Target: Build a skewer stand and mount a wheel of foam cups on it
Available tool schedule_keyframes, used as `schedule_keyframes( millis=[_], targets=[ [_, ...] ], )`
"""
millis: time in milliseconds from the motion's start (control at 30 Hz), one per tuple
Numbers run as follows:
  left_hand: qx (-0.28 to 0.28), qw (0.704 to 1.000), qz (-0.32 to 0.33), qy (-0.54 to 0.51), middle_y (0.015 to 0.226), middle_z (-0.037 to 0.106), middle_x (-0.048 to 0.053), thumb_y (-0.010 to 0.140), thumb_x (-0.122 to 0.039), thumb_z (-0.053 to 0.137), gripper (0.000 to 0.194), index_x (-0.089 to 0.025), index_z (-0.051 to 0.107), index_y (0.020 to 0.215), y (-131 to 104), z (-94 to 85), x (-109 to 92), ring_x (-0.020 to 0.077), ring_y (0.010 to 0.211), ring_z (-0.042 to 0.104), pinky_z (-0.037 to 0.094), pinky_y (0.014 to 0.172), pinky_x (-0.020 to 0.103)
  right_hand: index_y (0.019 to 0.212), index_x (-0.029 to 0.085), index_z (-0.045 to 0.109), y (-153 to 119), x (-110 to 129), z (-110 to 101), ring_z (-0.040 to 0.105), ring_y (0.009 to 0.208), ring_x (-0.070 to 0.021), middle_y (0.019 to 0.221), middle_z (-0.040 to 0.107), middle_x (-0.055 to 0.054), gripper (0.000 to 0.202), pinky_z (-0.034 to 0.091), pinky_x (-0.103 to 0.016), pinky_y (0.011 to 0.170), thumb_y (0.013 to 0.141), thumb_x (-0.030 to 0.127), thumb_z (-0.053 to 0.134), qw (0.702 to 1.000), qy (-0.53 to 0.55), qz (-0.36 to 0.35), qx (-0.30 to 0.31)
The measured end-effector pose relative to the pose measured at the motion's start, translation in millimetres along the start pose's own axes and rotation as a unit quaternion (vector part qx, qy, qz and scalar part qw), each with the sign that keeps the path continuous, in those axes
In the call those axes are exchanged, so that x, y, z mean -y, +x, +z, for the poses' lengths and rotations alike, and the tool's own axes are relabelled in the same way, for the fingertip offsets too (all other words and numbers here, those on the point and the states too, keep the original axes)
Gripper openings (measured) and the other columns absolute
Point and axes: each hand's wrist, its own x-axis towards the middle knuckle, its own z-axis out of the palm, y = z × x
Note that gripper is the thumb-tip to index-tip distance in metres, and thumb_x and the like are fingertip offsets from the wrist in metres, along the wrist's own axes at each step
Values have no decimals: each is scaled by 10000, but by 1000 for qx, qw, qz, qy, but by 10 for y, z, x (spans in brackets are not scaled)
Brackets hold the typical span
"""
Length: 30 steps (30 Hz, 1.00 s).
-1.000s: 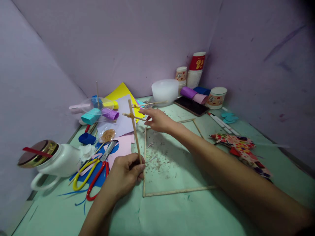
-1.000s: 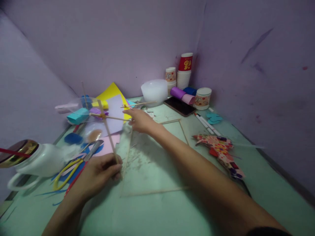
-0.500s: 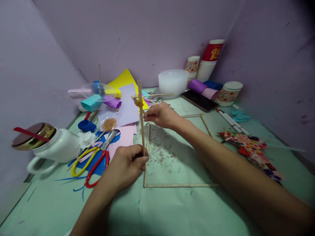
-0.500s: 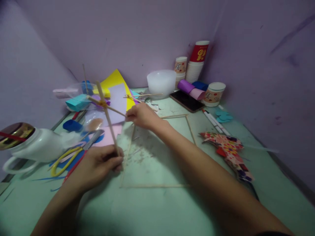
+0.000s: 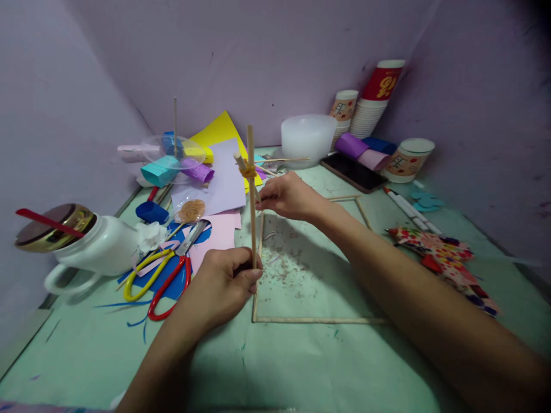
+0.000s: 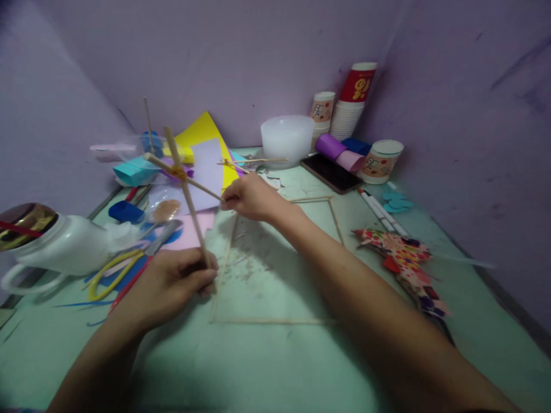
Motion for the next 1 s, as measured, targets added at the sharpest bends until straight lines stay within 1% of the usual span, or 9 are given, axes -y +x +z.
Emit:
schedule_keyframes(
  millis=[300, 533, 667, 833, 1000],
  targets=[
    [5, 1000, 1, 14, 546, 572, -12, 734, -262, 501, 146, -194, 548, 614, 10, -1, -12, 148, 538, 553, 426, 544, 273, 784, 153, 752, -13, -3, 17, 507, 598, -92, 656, 649, -2, 103, 349, -242, 606, 746, 164, 657, 1000, -18, 10, -4],
    [8, 1000, 9, 26, 551, 574, -12, 738, -253, 497, 137, -191, 556, 630, 6, 0, -2, 144, 541, 553, 429, 549, 268, 757, 143, 745, -17, -37, 34, 516, 578, -91, 628, 643, 5, 92, 355, -226, 581, 739, 161, 657, 1000, -6, -11, -18],
    [12, 1000, 7, 18, 542, 566, -17, 739, -252, 495, 132, -188, 556, 640, 24, 7, 10, 137, 528, 547, 431, 535, 259, 755, 138, 739, -15, -40, 34, 527, 594, -92, 642, 652, 0, 90, 364, -215, 598, 738, 155, 652, 1000, 3, -15, -18],
    [14, 1000, 12, 17, 536, 559, -23, 746, -251, 493, 126, -184, 555, 659, 24, 17, 11, 130, 515, 545, 438, 528, 256, 746, 136, 737, -11, -48, 35, 509, 583, -84, 620, 627, 8, 86, 348, -207, 584, 744, 157, 654, 1000, -7, -21, -16],
    [5, 1000, 8, 22, 538, 573, -19, 740, -246, 501, 125, -184, 556, 647, 19, 12, -12, 131, 512, 556, 439, 522, 252, 754, 136, 739, 0, -50, 35, 500, 573, -84, 622, 627, 6, 87, 339, -214, 574, 747, 165, 657, 1000, -9, -19, -12]
  ],
)
